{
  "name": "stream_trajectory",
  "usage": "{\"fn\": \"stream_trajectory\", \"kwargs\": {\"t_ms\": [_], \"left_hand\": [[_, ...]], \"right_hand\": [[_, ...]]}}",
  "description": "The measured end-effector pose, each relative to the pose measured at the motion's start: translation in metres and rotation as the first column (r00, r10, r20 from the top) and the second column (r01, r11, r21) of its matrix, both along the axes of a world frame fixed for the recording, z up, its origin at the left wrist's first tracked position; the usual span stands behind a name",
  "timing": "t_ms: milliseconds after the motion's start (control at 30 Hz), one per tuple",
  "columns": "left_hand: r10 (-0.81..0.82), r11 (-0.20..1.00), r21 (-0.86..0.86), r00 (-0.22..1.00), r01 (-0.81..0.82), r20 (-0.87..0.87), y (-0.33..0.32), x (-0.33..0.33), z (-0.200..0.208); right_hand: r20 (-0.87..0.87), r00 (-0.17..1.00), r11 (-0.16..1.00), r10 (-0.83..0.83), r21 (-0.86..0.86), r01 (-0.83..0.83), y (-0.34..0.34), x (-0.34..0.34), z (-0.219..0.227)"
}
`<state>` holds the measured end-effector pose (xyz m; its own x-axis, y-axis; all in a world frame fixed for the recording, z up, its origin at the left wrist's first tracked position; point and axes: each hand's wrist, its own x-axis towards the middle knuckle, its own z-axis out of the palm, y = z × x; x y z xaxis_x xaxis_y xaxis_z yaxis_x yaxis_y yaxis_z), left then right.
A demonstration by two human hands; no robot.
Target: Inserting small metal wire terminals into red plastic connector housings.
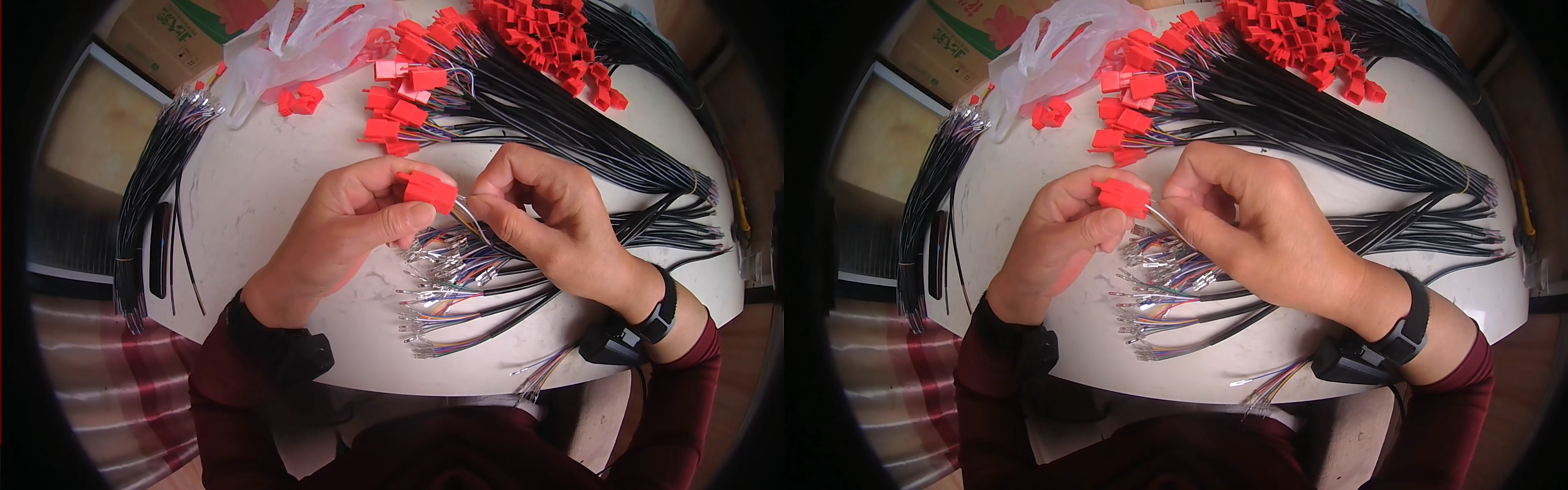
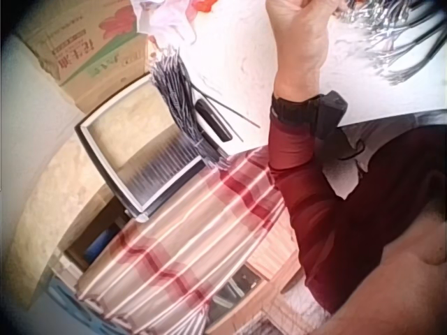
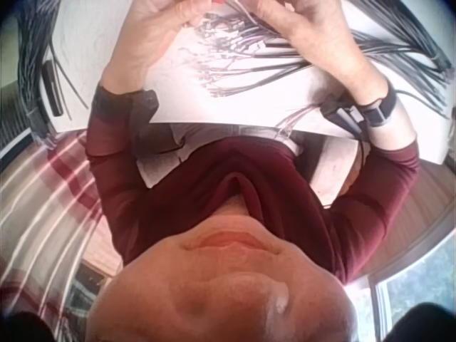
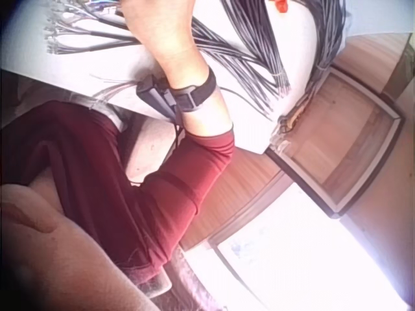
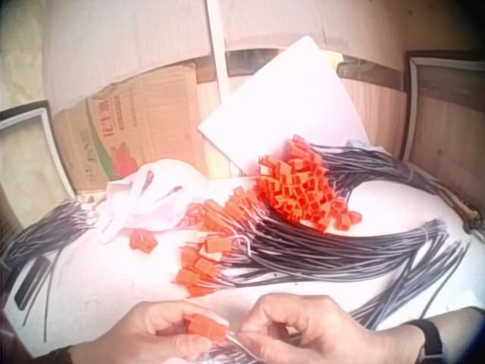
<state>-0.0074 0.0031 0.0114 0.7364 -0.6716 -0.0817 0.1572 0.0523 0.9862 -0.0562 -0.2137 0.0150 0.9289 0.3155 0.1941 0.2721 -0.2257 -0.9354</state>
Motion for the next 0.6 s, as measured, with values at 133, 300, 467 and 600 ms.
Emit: {"fn": "stream_trajectory", "kwargs": {"t_ms": [133, 300, 467, 600], "left_hand": [[-0.01, 1.0, -0.01, 1.0, 0.009, -0.02, -0.0004, -0.0001, 0.0001], [-0.037, 0.999, -0.016, 0.999, 0.036, -0.039, 0.0008, 0.0005, 0.0006], [-0.019, 1.0, 0.008, 1.0, 0.019, -0.005, 0.0003, -0.001, 0.0035], [-0.013, 1.0, 0.028, 1.0, 0.013, 0.001, 0.0004, -0.001, 0.0057]], "right_hand": [[-0.126, 0.991, 0.972, 0.053, 0.233, -0.022, 0.0009, 0.0036, -0.0055], [-0.225, 0.968, 0.952, 0.113, 0.304, -0.04, -0.0006, 0.0042, -0.0014], [-0.182, 0.98, 0.971, 0.074, 0.239, -0.029, 0.0003, 0.0025, -0.0014], [0.178, 0.984, 0.999, 0.02, -0.045, -0.012, 0.0003, 0.0012, -0.0019]]}}
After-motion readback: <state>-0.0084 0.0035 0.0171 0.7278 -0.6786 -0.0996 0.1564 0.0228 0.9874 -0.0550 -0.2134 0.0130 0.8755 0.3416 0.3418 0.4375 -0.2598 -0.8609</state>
